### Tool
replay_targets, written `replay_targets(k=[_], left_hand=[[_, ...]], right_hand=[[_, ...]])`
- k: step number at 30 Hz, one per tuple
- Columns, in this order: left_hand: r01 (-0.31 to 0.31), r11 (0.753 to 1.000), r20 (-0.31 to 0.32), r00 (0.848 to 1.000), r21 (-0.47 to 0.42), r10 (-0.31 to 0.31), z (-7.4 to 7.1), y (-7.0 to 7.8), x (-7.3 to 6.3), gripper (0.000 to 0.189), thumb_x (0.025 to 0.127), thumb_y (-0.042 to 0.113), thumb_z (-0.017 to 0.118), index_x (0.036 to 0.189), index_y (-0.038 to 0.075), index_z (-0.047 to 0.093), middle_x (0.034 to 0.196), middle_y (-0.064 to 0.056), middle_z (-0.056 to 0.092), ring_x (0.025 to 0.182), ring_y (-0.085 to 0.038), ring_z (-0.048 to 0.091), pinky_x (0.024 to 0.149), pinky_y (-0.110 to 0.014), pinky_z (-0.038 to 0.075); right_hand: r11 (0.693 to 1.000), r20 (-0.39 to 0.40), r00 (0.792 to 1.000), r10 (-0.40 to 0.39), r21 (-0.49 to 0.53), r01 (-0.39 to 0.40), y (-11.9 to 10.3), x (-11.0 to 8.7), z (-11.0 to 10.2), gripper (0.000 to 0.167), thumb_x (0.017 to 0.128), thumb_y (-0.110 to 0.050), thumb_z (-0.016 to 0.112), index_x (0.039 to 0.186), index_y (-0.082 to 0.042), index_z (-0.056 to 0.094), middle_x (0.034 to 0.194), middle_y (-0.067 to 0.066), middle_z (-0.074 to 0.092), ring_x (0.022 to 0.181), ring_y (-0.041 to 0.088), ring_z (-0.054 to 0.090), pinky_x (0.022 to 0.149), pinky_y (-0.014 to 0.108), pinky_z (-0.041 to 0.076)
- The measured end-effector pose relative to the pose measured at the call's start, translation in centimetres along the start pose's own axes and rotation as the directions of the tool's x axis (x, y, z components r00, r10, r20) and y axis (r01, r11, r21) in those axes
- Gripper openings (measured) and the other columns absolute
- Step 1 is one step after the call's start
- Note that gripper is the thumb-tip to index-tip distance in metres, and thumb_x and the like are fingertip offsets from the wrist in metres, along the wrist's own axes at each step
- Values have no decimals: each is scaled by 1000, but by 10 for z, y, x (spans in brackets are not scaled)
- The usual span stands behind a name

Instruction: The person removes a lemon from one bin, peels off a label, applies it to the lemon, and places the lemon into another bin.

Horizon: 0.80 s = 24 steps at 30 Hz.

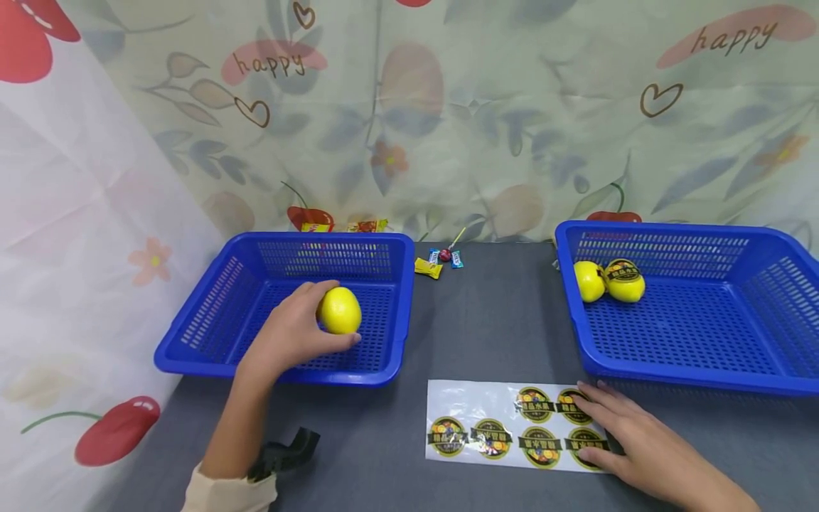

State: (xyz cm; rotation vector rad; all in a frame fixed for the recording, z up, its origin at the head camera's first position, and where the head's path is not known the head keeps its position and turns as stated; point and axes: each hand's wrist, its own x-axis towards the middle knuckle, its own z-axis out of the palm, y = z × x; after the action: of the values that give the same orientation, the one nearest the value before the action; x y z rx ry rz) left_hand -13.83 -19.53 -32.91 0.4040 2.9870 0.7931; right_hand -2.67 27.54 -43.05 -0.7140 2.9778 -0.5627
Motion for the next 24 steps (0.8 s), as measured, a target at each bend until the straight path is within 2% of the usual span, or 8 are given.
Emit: replay_targets(k=[9, 17, 24], left_hand=[[-97, 992, -30, 995, -77, 95, 9, 40, 1, 87, 75, 36, 87, 147, 9, 47, 135, -11, 55, 109, -27, 56, 91, -46, 53], [-154, 982, -25, 988, -111, 152, 21, 62, 7, 87, 75, 35, 88, 147, 11, 47, 133, -6, 55, 107, -22, 56, 89, -41, 54], [-212, 971, -8, 977, -111, 212, 33, 83, 11, 86, 75, 35, 88, 147, 12, 48, 136, -6, 54, 107, -22, 57, 89, -43, 53]], right_hand=[[998, 76, 997, 32, 50, -36, 0, 4, -3, 71, 79, -38, 84, 135, -2, 61, 146, 18, 50, 135, 49, 39, 101, 63, 38], [995, 160, 984, 78, 53, -87, -2, 9, -7, 77, 75, -42, 86, 135, 0, 61, 147, 20, 48, 135, 51, 38, 102, 65, 37], [982, 269, 945, 185, -2, -191, -8, 18, -14, 80, 70, -45, 89, 133, -3, 63, 148, 20, 47, 134, 50, 39, 98, 67, 38]])
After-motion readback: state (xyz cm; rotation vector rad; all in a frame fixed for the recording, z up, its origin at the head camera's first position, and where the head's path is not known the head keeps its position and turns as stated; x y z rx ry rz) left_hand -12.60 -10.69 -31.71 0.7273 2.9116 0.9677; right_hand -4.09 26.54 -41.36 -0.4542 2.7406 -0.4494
